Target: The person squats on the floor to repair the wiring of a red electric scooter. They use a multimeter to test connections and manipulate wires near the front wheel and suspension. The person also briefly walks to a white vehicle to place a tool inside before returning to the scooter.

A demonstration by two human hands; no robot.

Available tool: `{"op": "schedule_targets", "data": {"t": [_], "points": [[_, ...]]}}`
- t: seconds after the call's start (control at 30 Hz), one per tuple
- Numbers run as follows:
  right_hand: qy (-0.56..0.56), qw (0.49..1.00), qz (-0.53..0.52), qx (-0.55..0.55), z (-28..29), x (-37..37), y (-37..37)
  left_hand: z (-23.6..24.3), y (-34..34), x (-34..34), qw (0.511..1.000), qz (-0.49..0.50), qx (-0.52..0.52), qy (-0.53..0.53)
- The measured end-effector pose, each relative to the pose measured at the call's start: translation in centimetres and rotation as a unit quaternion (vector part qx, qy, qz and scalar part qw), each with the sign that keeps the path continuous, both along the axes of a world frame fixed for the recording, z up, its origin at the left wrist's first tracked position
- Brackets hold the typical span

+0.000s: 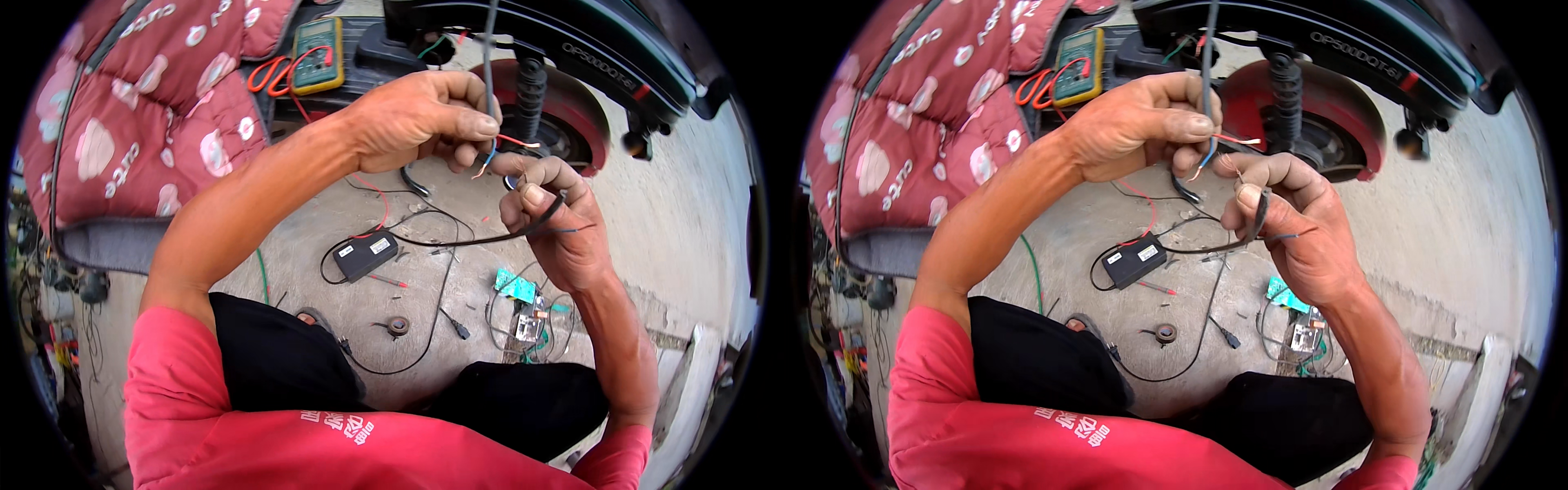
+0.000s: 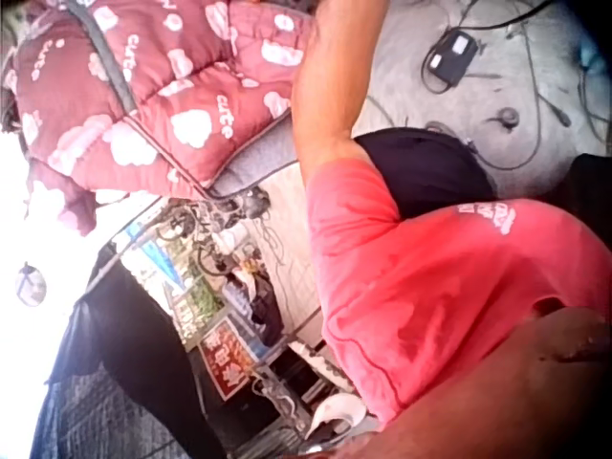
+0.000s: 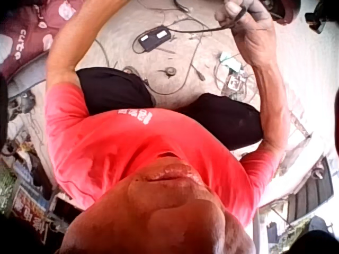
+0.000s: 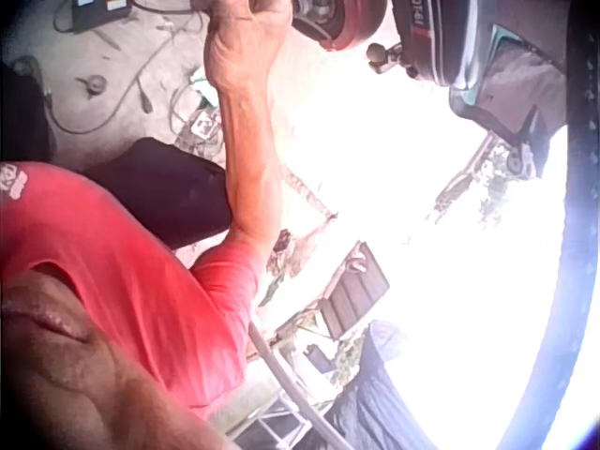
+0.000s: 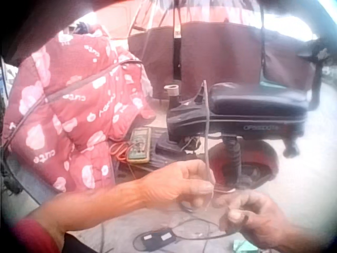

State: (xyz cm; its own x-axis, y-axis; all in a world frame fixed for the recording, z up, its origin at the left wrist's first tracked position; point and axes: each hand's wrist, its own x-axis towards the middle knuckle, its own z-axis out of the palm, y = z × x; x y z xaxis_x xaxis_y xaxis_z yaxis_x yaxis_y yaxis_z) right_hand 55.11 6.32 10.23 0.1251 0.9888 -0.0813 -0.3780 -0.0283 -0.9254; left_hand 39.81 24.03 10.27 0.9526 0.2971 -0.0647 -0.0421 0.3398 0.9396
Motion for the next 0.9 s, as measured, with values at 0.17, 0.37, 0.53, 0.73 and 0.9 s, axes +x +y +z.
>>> {"op": "schedule_targets", "data": {"t": [0.17, 0.37, 0.53, 0.73, 0.9], "points": [[0.074, 0.989, -0.107, -0.064, 0.7, -1.9, -3.7, -0.5, 0.0, 1.2, 0.996, -0.039, -0.042, -0.068], [0.166, 0.970, -0.172, -0.040, -1.4, -3.8, -5.4, 0.7, -0.7, 2.8, 0.991, -0.033, 0.017, -0.128], [0.182, 0.972, -0.145, -0.032, -2.0, -3.4, -5.3, 1.0, -1.7, 2.4, 0.990, -0.006, 0.079, -0.113], [0.204, 0.973, -0.106, -0.020, -2.0, -3.3, -4.4, 1.0, -2.3, 2.7, 0.975, 0.058, 0.175, -0.123], [0.223, 0.969, -0.108, -0.013, -2.0, -3.2, -4.4, 1.7, -3.1, 3.0, 0.977, 0.072, 0.164, -0.120]]}}
